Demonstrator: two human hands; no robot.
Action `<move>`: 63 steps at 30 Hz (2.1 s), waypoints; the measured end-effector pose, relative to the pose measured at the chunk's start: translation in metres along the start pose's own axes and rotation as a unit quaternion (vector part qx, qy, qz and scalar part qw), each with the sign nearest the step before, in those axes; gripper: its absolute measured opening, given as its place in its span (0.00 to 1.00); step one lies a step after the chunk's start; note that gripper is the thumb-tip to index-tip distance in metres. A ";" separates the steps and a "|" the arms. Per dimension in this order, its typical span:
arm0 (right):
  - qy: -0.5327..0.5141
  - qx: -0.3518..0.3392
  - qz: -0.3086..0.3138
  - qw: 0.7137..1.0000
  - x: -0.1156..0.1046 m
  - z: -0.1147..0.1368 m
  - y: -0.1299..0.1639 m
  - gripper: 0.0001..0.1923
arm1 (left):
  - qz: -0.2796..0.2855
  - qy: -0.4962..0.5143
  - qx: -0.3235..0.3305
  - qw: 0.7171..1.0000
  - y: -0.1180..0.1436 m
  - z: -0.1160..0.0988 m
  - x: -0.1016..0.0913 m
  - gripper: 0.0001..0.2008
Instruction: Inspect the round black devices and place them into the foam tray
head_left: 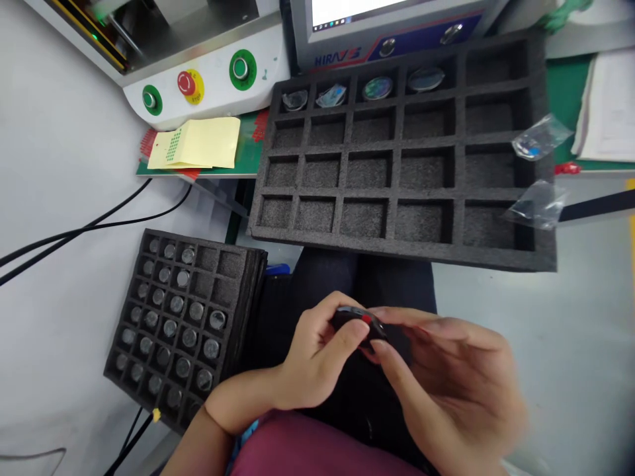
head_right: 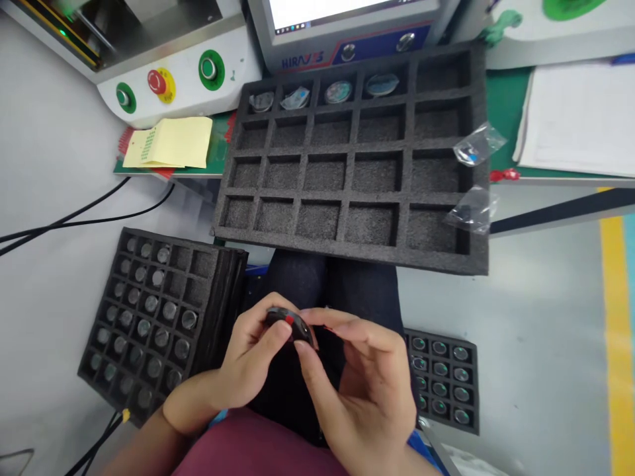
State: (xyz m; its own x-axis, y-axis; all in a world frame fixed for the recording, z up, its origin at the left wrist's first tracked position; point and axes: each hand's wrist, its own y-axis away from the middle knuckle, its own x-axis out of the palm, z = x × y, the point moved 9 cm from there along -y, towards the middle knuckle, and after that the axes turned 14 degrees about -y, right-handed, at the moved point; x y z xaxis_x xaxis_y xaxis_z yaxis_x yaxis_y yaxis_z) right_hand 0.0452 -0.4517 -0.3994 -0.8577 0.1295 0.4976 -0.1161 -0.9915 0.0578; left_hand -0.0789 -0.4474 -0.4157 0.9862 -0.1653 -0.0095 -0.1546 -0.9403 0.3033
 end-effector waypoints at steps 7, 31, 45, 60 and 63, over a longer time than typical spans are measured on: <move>-0.143 0.120 0.027 0.982 0.018 -0.024 0.002 0.11 | 0.008 -0.178 0.174 0.969 0.006 -0.036 0.006 0.06; -0.033 -0.200 0.197 0.959 0.029 0.029 -0.001 0.38 | 0.112 0.273 -0.092 0.951 0.001 0.011 0.024 0.19; -0.034 -0.133 0.266 0.954 0.021 0.010 -0.001 0.31 | 0.185 0.398 -0.076 0.895 0.004 0.012 0.044 0.20; -0.066 -0.082 0.250 0.963 0.012 -0.001 -0.007 0.24 | 0.178 0.386 -0.148 0.893 0.011 0.020 0.047 0.22; -0.075 -0.081 0.256 0.960 0.012 -0.004 -0.005 0.25 | 0.182 0.387 -0.148 0.892 0.012 0.025 0.050 0.22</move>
State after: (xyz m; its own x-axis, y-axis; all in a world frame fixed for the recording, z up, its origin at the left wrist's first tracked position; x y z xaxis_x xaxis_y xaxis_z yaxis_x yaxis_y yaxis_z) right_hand 0.0335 -0.4450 -0.3974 -0.7428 -0.3889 0.5449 0.2143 -0.9093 -0.3568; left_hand -0.0333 -0.4739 -0.4368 0.6361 -0.0811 0.7673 -0.5641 -0.7274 0.3908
